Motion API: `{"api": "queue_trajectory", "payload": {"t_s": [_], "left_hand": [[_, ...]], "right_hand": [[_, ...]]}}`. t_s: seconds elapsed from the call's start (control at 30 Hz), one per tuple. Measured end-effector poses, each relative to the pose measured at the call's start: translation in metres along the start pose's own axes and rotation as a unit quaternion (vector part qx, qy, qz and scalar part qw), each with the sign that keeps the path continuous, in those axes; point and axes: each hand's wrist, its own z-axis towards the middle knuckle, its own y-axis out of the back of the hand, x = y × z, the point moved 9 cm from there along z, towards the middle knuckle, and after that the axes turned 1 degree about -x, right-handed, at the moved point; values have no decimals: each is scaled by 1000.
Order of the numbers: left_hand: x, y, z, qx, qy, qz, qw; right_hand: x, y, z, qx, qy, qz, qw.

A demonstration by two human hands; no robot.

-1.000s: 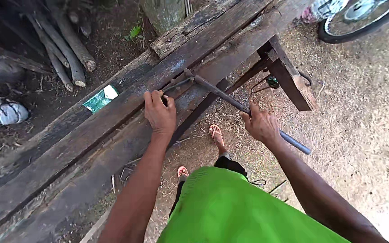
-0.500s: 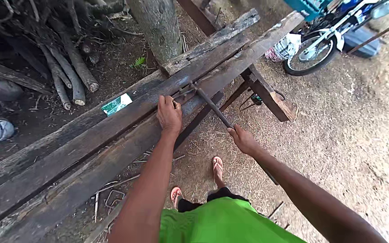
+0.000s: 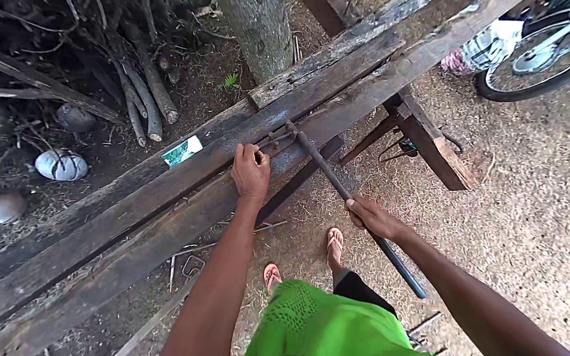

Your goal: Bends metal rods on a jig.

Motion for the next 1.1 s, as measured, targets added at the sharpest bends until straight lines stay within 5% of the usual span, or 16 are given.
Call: {"api": "queue_trajectory", "payload": {"t_s": [0.17,0.47,0.7,1.1], "left_hand": [[1,1,-1,-6,-7,3,1000],[1,-1,-8,0,-27,7,1000],[1,0,-5,-4,-27,-3,1000],[1,1,-7,-2,-23,-2,1000]], "right_hand": [[-6,-1,3,-66,7,-10,998],[-4,-15,-1,-64,-7,124,990],[-10,-2,2,-127,-18,-77,989],[-9,-26,4,-112,-15,89,990]]}}
